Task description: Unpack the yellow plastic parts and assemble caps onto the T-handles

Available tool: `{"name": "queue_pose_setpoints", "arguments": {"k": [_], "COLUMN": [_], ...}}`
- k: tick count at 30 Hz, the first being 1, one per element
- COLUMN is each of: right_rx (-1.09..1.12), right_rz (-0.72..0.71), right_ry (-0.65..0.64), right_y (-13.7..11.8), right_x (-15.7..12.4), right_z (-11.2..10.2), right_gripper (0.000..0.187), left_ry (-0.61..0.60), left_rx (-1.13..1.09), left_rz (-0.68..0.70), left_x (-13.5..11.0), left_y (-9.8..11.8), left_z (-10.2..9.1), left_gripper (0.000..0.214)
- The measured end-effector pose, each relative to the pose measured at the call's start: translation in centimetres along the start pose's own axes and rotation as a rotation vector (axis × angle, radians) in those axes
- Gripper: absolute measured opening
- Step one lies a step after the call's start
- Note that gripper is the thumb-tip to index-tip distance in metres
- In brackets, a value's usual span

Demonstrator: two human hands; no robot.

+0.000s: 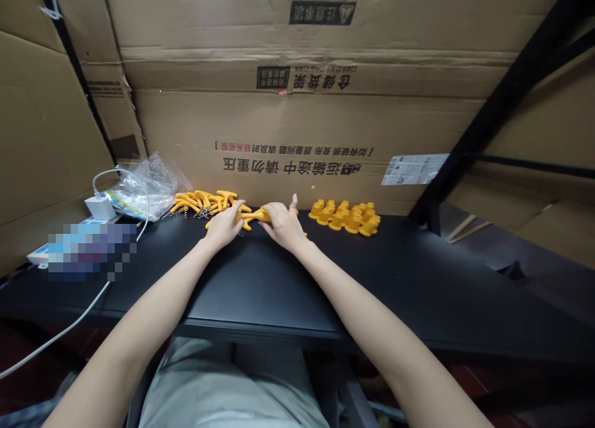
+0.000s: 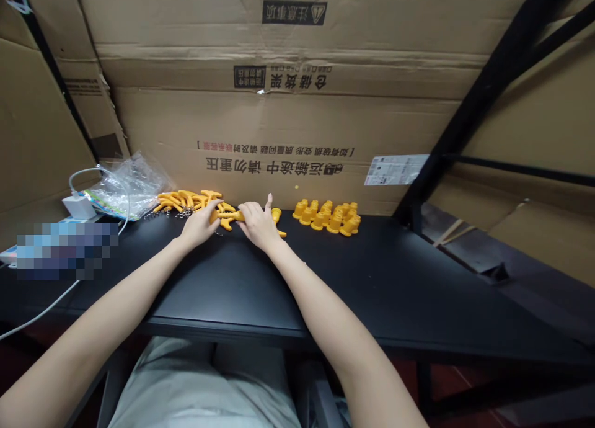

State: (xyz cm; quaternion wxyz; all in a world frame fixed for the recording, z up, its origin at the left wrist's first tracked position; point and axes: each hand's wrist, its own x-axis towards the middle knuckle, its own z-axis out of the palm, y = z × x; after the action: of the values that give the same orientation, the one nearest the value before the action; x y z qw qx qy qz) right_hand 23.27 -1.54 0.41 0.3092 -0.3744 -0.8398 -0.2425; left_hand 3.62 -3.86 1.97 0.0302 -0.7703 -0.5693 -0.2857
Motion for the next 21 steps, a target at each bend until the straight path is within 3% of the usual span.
{"name": "queue_pose_setpoints", "arguments": {"k": [15, 21], "right_rx": [0.071, -0.044], "right_rz": [-0.07, 0.021], "right_ry": [-0.07, -0.097], "right_y": [0.01, 0.07], "right_x": [-0.25, 0.12], "right_z": [0.28, -0.47], "right_gripper": [0.029, 0.024], "left_ry": [0.0, -0.006], "left_rx": [-0.015, 0.049], "left_rz": [0.015, -0.059], "left_x": [-0.03, 0.05], "left_y": [-0.3, -0.31], "left_z": [0.1, -0.01], "left_gripper": [0.052, 0.052]}}
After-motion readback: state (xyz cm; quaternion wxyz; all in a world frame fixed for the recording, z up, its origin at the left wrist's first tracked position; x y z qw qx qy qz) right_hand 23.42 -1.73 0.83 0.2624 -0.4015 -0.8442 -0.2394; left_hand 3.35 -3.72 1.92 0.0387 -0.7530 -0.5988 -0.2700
